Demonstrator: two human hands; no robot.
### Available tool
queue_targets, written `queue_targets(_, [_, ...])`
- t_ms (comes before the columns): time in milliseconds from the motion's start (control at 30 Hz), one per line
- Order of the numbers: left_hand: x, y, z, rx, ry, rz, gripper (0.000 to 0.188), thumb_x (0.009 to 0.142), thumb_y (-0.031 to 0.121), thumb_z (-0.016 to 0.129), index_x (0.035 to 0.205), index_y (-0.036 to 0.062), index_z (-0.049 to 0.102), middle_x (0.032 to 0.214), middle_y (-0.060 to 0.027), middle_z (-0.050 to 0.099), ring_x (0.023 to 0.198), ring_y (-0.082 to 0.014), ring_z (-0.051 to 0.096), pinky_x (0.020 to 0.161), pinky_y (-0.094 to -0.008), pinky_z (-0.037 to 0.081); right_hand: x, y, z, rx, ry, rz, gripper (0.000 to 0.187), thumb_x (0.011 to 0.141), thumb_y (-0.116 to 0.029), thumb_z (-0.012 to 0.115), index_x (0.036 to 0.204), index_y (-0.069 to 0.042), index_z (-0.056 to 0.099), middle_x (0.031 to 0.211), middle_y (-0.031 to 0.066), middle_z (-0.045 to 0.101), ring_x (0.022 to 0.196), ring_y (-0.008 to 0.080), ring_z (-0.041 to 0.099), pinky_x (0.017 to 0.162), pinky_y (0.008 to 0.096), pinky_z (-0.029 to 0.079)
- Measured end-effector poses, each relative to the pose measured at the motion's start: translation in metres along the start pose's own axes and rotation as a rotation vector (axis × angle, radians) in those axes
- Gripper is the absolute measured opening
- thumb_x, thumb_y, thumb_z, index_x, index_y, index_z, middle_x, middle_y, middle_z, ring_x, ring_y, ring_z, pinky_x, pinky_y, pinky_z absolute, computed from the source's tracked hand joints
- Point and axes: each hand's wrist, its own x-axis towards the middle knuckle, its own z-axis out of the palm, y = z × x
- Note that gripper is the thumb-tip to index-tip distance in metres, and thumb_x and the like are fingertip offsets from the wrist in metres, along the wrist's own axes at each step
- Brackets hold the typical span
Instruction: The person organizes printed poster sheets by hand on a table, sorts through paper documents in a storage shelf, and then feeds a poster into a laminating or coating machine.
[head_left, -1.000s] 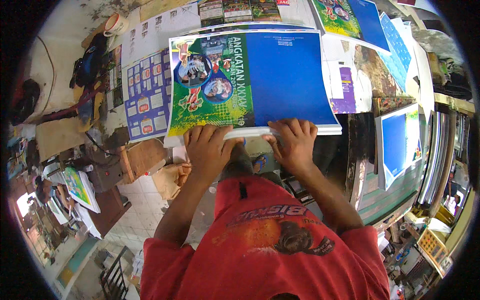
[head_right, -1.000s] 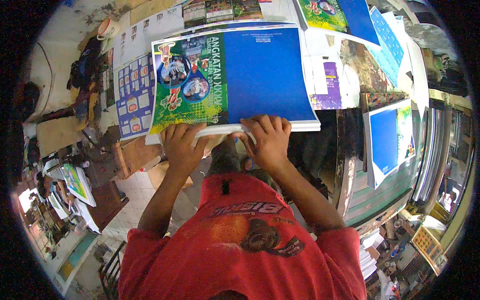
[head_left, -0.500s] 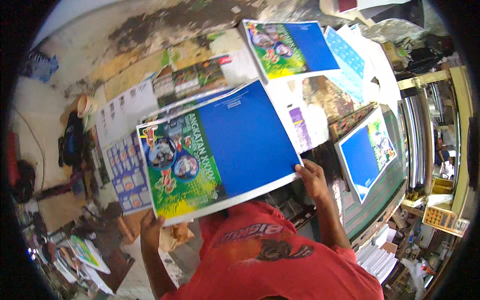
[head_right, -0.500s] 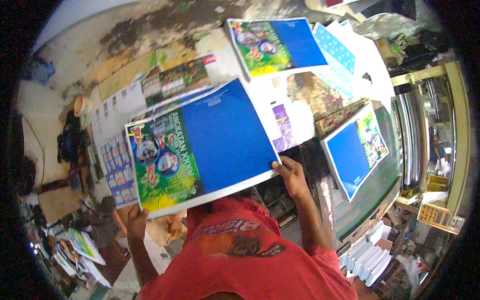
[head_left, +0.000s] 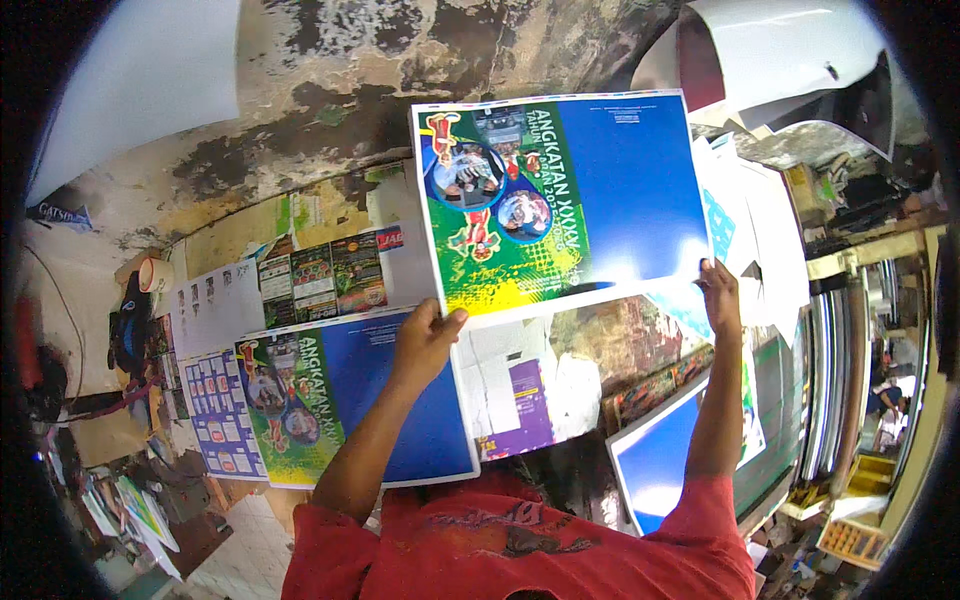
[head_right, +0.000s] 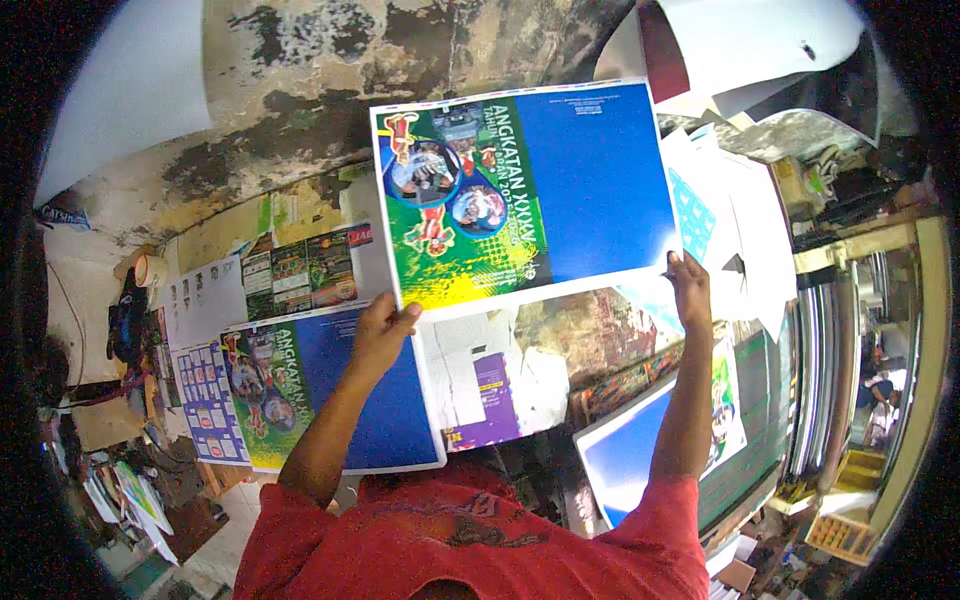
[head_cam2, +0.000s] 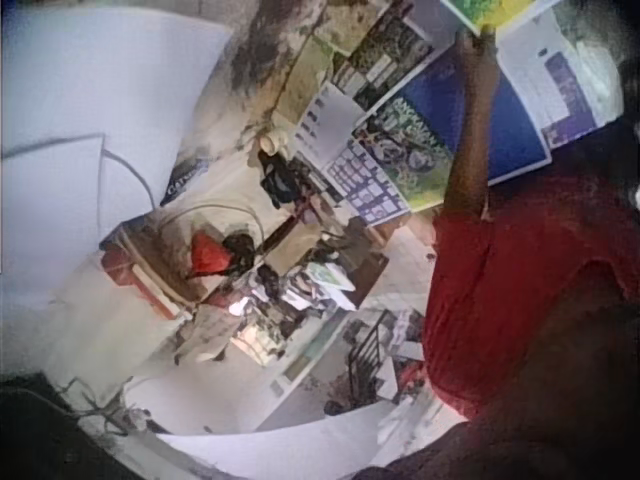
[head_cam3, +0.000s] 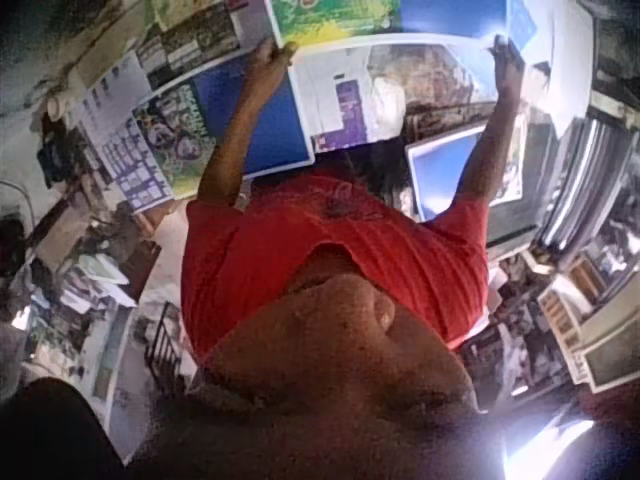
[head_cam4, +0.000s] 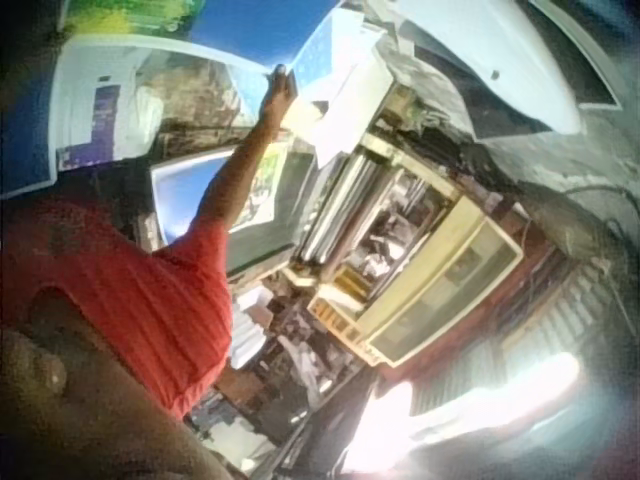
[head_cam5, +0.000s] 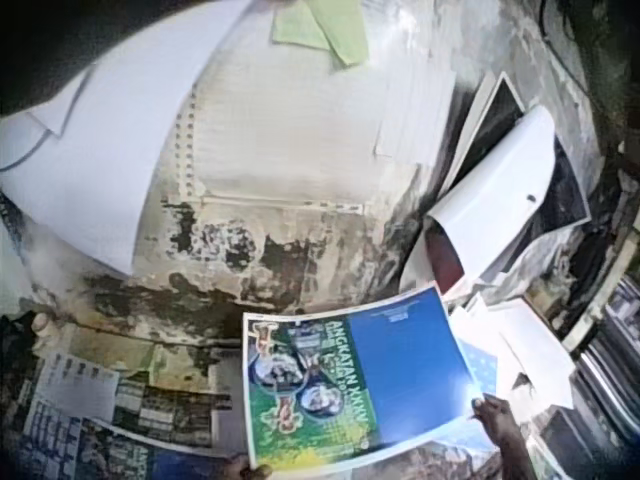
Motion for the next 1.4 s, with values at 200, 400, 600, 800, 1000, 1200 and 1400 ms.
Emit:
queue_targets(200, [0.043, -0.002, 0.074, 0.759, 0.151, 0.252, 0.101, 0.067, 0.023, 0.083, 0.142, -0.0066, 0.021, 0.129, -0.0307, 0.042, 0.117, -0.0456, 0.043, 0.103, -0.0509, 0.033, 0.079, 0.079, -0.007, -0.896, -0.278, -0.093, 0.116, 0.061, -0.015, 0.089, 0.152, -0.012, 0.018, 0.133, 0.0196, 0.049, 0.13, 0.0292, 0.042, 0.101, 0.0393, 0.043])
queue_targets(400, [0.073, -0.003, 0.081, 0.779, 0.099, 0.095, 0.095, 0.069, 0.007, 0.074, 0.146, -0.0027, 0.02, 0.121, -0.0299, 0.049, 0.111, -0.043, 0.049, 0.097, -0.0478, 0.042, 0.095, 0.074, 0.008, -0.795, -0.315, -0.176, 0.12, 0.052, -0.009, 0.09, 0.151, -0.009, 0.021, 0.127, 0.0235, 0.057, 0.113, 0.0327, 0.059, 0.094, 0.0427, 0.048])
queue_targets(600, [0.021, -0.008, -0.019, 0.562, 0.306, 0.334, 0.108, 0.06, 0.032, 0.088, 0.142, -0.0033, 0.028, 0.135, -0.0283, 0.041, 0.127, -0.0437, 0.039, 0.111, -0.0471, 0.028, 0.048, 0.047, 0.056, -1.19, 0.106, -0.42, 0.098, 0.066, -0.013, 0.084, 0.145, -0.005, 0.028, 0.128, 0.0257, 0.054, 0.115, 0.0369, 0.055, 0.096, 0.0419, 0.045])
queue_targets(800, [-0.052, -0.169, -0.276, 0.827, 0.729, -0.106, 0.066, 0.076, 0.037, 0.076, 0.122, -0.0035, 0.053, 0.113, -0.0266, 0.059, 0.107, -0.0412, 0.056, 0.091, -0.0479, 0.044, -0.111, 0.024, 0.298, -0.538, -0.292, -0.043, 0.042, 0.085, -0.027, 0.07, 0.115, 0.001, 0.064, 0.1, 0.0187, 0.07, 0.092, 0.0258, 0.068, 0.082, 0.0347, 0.052])
queue_targets(1000, [-0.095, -0.292, -0.324, 0.584, 0.784, 0.029, 0.064, 0.069, 0.056, 0.073, 0.102, 0.0022, 0.066, 0.095, -0.0217, 0.067, 0.091, -0.0394, 0.063, 0.081, -0.0482, 0.05, -0.135, 0.066, 0.389, -0.698, -0.361, -0.327, 0.029, 0.081, -0.027, 0.073, 0.083, 0.001, 0.067, 0.07, 0.0118, 0.067, 0.061, 0.0226, 0.061, 0.059, 0.037, 0.05])
queue_targets(1200, [-0.051, -0.245, -0.287, 0.475, 0.543, -0.245, 0.07, 0.069, 0.056, 0.071, 0.123, 0.0137, 0.059, 0.106, -0.0183, 0.065, 0.098, -0.0356, 0.063, 0.086, -0.048, 0.048, -0.095, 0.13, 0.319, -0.852, -0.239, -0.385, 0.039, 0.084, -0.036, 0.067, 0.08, 0.003, 0.069, 0.071, 0.0186, 0.067, 0.067, 0.0285, 0.064, 0.065, 0.0416, 0.051])
queue_targets(1400, [-0.086, -0.208, -0.308, 0.246, 0.413, -0.144, 0.058, 0.063, 0.034, 0.081, 0.111, 0.0079, 0.064, 0.1, -0.0134, 0.069, 0.089, -0.0295, 0.067, 0.075, -0.0407, 0.052, -0.123, 0.071, 0.338, -0.733, -0.307, 0.17, 0.039, 0.089, -0.028, 0.064, 0.11, 0.005, 0.063, 0.103, 0.0189, 0.066, 0.096, 0.0274, 0.063, 0.086, 0.0386, 0.049])
